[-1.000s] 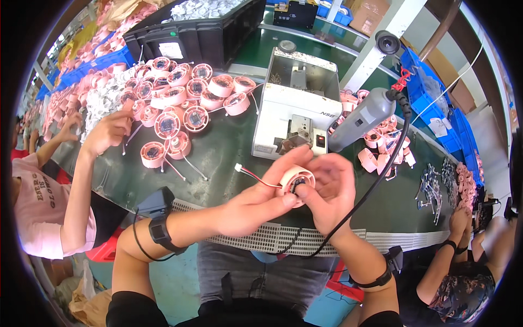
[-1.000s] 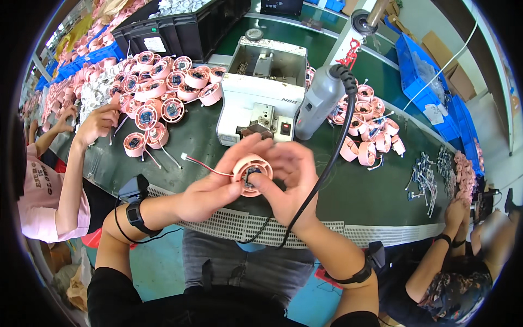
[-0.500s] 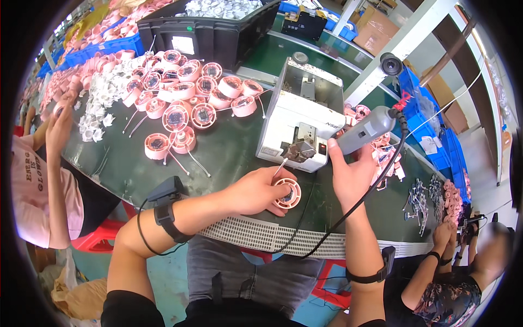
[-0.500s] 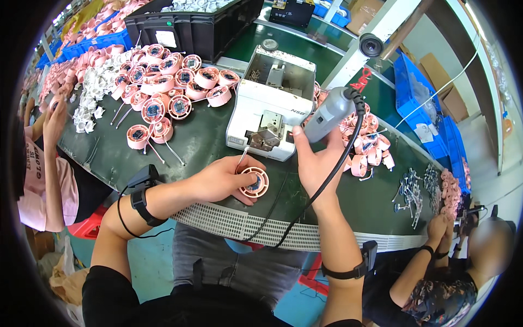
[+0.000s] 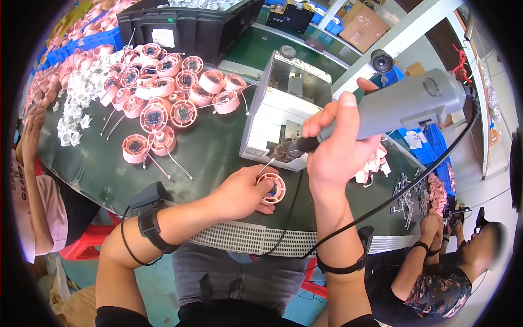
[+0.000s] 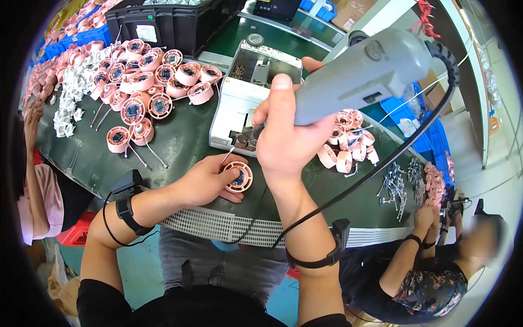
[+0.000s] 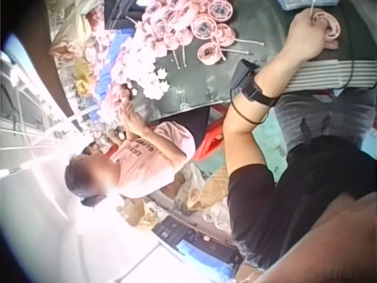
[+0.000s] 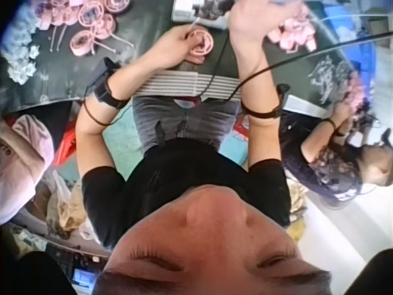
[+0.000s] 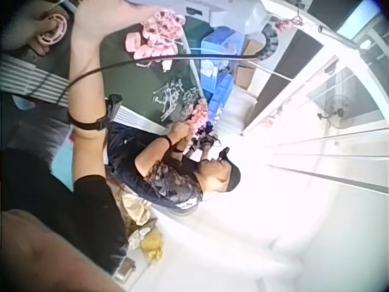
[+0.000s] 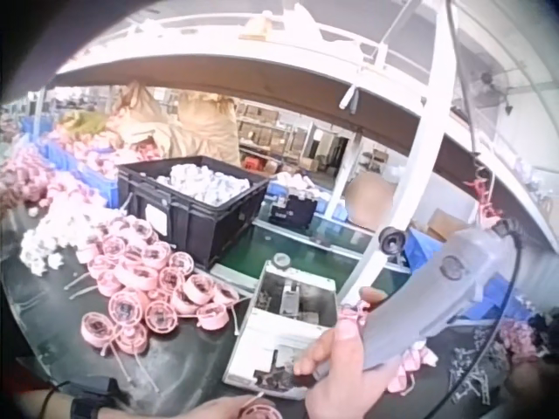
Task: Connect wires to plastic electronic components using a handheld electric tool on an assembly line.
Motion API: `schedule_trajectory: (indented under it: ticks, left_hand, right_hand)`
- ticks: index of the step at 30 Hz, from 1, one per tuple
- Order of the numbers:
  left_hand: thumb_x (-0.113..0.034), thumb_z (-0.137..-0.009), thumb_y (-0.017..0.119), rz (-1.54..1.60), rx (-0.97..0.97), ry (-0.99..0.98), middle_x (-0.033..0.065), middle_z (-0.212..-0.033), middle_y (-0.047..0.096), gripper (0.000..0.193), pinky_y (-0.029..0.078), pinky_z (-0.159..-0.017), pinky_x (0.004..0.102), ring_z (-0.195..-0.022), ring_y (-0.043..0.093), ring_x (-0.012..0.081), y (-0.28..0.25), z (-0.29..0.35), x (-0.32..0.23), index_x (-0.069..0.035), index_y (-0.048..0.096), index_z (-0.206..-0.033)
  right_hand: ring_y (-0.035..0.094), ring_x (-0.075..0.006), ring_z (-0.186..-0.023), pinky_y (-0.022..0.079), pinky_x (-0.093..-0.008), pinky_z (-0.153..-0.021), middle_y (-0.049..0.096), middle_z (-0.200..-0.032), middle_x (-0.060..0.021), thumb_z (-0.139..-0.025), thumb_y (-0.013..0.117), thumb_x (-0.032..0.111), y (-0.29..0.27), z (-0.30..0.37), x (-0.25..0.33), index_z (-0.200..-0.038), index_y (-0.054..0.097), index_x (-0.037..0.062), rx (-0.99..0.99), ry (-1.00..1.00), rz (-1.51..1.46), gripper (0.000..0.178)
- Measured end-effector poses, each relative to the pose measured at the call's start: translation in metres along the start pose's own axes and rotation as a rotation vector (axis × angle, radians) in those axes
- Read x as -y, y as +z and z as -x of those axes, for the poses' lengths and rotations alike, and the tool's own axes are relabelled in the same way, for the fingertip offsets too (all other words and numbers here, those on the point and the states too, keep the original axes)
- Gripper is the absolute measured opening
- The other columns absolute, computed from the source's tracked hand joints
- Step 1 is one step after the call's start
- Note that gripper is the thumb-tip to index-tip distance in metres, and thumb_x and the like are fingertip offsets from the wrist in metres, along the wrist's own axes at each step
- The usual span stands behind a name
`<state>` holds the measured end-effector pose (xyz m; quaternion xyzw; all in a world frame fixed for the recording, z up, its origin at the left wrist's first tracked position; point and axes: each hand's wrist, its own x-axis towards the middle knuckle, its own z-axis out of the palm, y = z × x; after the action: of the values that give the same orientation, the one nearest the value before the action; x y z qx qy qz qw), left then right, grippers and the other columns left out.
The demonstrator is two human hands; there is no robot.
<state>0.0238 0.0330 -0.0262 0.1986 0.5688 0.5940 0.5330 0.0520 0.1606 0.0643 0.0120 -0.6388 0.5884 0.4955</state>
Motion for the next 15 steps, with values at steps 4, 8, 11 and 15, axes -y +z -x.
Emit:
schedule_trajectory:
  ticks: [4,8,11,15]
  left_hand:
    - [-0.015,-0.101,0.044,0.019,-0.027,0.013,0.0111,-0.105,0.061,0.034,0.059,-0.074,0.0317,-0.082,0.067,0.0196,-0.0009,-0.0018,0.0046,0.003,0.046,-0.129]
    - [-0.014,-0.101,0.045,0.01,-0.054,0.018,0.011,-0.104,0.061,0.033,0.059,-0.073,0.0311,-0.081,0.067,0.0193,0.0013,0.0002,0.001,0.003,0.047,-0.128]
    - [-0.014,-0.099,0.044,-0.001,-0.071,0.047,0.0121,-0.099,0.062,0.031,0.059,-0.071,0.0311,-0.078,0.068,0.0195,0.0026,-0.0017,0.0031,0.004,0.049,-0.124]
    - [-0.013,-0.098,0.044,-0.006,-0.089,0.098,0.0134,-0.095,0.064,0.029,0.059,-0.068,0.0311,-0.074,0.069,0.0202,0.0026,-0.0041,0.0081,0.005,0.053,-0.119]
  right_hand:
    - [0.046,-0.0144,-0.044,0.041,-0.0305,-0.043,0.046,-0.056,-0.0055,-0.095,0.05,0.012,0.0047,0.0022,-0.0048,-0.12,0.042,-0.0017,-0.004,0.074,0.041,0.03]
    - [0.046,-0.0142,-0.044,0.041,-0.0297,-0.044,0.047,-0.056,-0.0053,-0.095,0.05,0.011,0.005,0.0024,-0.0047,-0.117,0.042,-0.0022,0.001,0.049,0.076,0.027]
    - [0.046,-0.0141,-0.044,0.041,-0.0296,-0.044,0.047,-0.056,-0.0053,-0.095,0.049,0.011,0.0049,0.002,-0.0046,-0.116,0.042,-0.0021,0.016,0.05,0.089,0.026]
    - [0.046,-0.0138,-0.047,0.043,-0.03,-0.046,0.046,-0.059,-0.0056,-0.095,0.048,0.01,0.0039,0.0095,-0.0027,-0.119,0.039,-0.0019,0.099,0.044,0.081,0.028]
